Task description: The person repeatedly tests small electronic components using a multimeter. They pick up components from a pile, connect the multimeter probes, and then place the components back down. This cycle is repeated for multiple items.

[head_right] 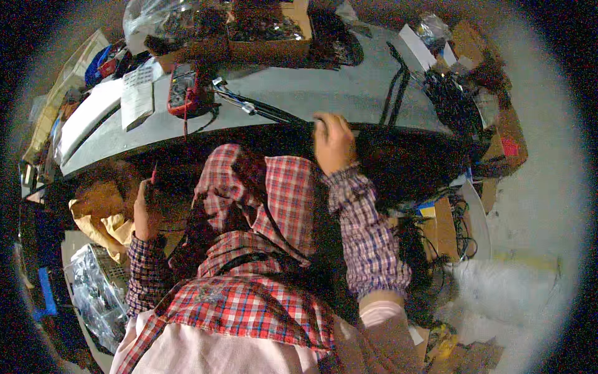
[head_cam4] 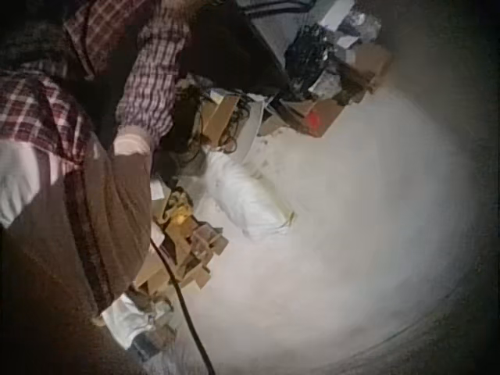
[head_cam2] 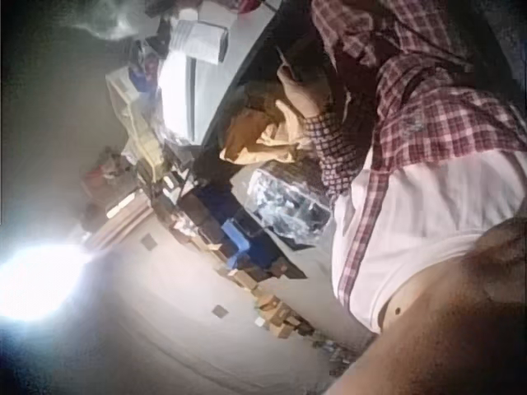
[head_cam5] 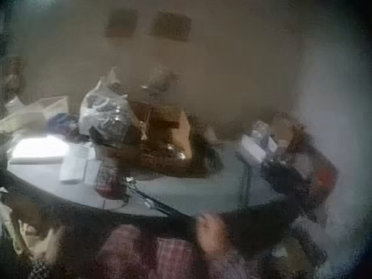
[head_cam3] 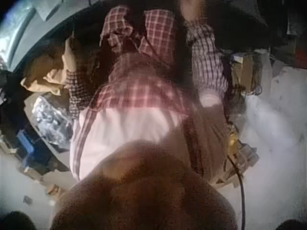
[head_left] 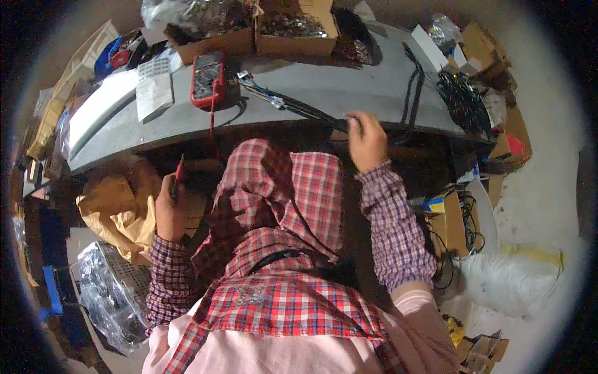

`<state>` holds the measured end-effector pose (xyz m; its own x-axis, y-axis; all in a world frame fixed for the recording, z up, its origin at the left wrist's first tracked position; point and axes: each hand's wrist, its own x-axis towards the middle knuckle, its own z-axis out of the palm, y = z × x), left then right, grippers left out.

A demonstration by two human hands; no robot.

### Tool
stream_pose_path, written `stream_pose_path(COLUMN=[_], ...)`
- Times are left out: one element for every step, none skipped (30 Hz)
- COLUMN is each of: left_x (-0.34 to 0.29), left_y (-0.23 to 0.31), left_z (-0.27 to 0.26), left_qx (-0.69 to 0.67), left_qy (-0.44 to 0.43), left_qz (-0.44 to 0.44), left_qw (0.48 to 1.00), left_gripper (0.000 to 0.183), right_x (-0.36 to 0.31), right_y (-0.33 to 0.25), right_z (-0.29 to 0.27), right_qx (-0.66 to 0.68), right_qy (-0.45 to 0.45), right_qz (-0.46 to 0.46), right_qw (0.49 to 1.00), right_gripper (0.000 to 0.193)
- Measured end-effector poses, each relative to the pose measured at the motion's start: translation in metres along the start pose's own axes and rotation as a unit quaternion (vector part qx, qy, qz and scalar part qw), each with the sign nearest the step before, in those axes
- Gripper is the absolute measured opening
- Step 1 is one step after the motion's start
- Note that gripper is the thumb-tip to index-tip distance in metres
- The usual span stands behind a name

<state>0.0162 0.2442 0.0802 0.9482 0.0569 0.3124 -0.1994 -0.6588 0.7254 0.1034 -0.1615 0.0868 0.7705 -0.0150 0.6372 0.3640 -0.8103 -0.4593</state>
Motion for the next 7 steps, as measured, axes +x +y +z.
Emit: stream_pose_path(left_x=[0.002,0.001,0.002,0.001,0.001,0.0,-0.003], left_y=[0.005,0.008,0.011,0.009,0.013,0.015,0.007], left_z=[0.001,-0.001,0.0,-0.001,-0.006,-0.01,-0.011], left_qx=[-0.01,-0.022,-0.037,-0.021,0.002,0.021,0.022], left_qy=[-0.011,-0.024,-0.033,-0.037,-0.041,-0.044,-0.062], left_qz=[-0.004,-0.012,0.001,-0.057,-0.047,-0.04,-0.081], left_qw=[1.0,0.999,0.999,0.998,0.998,0.998,0.995], left_gripper=[0.018,0.017,0.016,0.017,0.018,0.019,0.023], right_x=[0.021,0.037,0.048,0.054,0.056,0.061,0.065], right_y=[-0.012,-0.027,-0.033,-0.04,-0.045,-0.047,-0.045], right_z=[0.02,0.038,0.055,0.069,0.076,0.079,0.079], right_qx=[-0.024,-0.049,-0.07,-0.088,-0.163,-0.158,-0.153], right_qy=[-0.031,-0.066,-0.105,-0.144,-0.207,-0.254,-0.299], right_qz=[-0.028,-0.057,-0.096,-0.132,-0.149,-0.129,-0.109], right_qw=[0.999,0.995,0.987,0.977,0.953,0.946,0.936], right_gripper=[0.017,0.018,0.021,0.024,0.03,0.029,0.029])
